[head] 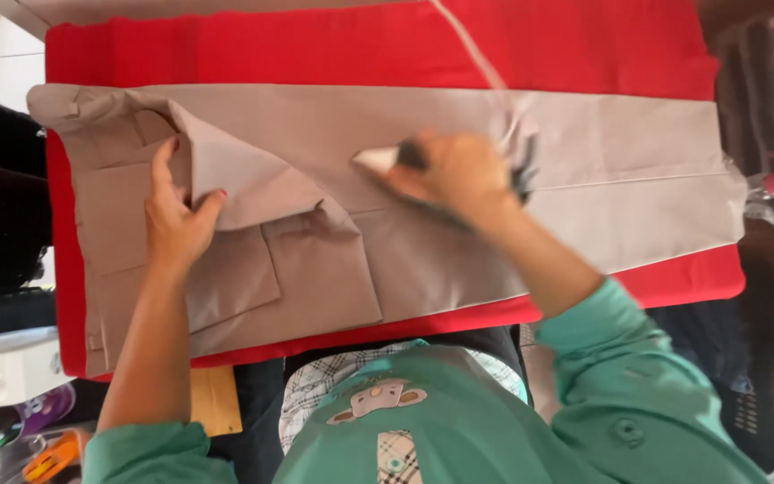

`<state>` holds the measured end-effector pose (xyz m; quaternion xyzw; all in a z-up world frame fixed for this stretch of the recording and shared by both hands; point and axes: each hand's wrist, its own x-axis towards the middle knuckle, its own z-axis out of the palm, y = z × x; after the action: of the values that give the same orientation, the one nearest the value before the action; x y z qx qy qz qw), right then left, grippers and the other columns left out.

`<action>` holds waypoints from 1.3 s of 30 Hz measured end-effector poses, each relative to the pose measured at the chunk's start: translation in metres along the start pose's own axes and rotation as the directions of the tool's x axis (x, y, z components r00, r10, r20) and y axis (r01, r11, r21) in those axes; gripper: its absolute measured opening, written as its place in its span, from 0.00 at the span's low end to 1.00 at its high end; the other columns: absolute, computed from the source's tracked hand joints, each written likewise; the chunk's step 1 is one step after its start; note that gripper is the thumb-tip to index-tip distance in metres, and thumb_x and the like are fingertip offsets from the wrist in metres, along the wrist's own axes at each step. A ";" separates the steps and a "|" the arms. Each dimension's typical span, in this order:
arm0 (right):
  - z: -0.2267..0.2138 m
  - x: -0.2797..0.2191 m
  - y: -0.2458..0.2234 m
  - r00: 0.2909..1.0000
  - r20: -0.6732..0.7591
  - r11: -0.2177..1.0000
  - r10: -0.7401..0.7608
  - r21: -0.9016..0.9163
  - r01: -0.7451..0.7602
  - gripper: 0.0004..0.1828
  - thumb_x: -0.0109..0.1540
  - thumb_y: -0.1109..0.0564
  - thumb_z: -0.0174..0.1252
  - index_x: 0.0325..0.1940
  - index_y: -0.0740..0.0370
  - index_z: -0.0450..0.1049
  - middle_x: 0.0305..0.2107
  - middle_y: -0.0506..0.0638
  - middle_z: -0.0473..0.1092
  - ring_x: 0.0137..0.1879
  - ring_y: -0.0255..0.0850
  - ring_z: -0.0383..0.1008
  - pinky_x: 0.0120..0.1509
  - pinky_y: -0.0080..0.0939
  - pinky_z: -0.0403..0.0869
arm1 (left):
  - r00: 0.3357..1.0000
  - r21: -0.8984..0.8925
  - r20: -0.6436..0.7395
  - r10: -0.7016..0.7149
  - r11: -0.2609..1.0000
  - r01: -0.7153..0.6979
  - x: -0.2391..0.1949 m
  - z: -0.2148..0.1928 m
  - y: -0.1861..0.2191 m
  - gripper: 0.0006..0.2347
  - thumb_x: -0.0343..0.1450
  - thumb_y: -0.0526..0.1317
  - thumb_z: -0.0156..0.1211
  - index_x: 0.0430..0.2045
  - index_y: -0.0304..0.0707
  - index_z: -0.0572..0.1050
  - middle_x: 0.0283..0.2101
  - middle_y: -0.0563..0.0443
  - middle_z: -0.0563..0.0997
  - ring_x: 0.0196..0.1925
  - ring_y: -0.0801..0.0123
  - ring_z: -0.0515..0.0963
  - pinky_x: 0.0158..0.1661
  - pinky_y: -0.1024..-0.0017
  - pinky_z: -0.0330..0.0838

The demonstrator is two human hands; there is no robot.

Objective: Ironing a pair of pants on an ironing board.

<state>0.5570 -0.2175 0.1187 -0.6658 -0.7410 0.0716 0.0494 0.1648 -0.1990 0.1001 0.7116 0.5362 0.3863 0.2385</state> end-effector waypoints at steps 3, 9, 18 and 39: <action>-0.001 0.018 0.069 0.992 -0.044 0.988 0.115 -0.102 -0.119 0.39 0.59 0.18 0.55 0.51 0.52 0.76 0.33 0.59 0.77 0.39 0.56 0.80 0.38 0.56 0.76 | 0.998 -0.216 -0.035 -0.053 0.975 0.044 0.018 0.014 -0.021 0.31 0.71 0.30 0.64 0.70 0.36 0.60 0.48 0.41 0.82 0.45 0.66 0.83 0.44 0.67 0.77; -0.024 0.024 0.132 0.991 -0.065 0.970 0.118 -0.204 -0.129 0.39 0.58 0.16 0.58 0.45 0.52 0.79 0.31 0.56 0.77 0.38 0.56 0.79 0.36 0.56 0.75 | 0.940 -0.764 0.154 -0.305 0.566 0.309 0.089 0.047 0.025 0.34 0.73 0.36 0.64 0.73 0.49 0.50 0.63 0.36 0.71 0.60 0.50 0.78 0.57 0.55 0.75; -0.027 -0.004 0.090 1.000 -0.007 0.979 0.009 -0.205 -0.010 0.37 0.56 0.17 0.61 0.36 0.53 0.78 0.26 0.55 0.76 0.37 0.55 0.78 0.40 0.55 0.76 | 0.966 0.407 0.258 0.007 0.906 -0.115 0.048 0.133 0.049 0.37 0.79 0.61 0.49 0.76 0.41 0.41 0.79 0.39 0.43 0.80 0.40 0.41 0.71 0.33 0.33; -0.007 -0.028 0.033 0.965 -0.070 0.959 -0.254 -0.145 0.242 0.33 0.58 0.21 0.65 0.35 0.54 0.78 0.24 0.56 0.75 0.32 0.56 0.77 0.38 0.55 0.75 | 0.787 0.399 0.615 0.045 0.843 -0.360 -0.075 0.051 0.148 0.23 0.66 0.62 0.59 0.20 0.38 0.79 0.24 0.41 0.81 0.30 0.46 0.81 0.33 0.51 0.73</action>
<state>0.5932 -0.2416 0.1205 -0.5721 -0.8188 -0.0149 0.0452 0.2822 -0.3120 0.1600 0.8868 0.4347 0.0223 0.1553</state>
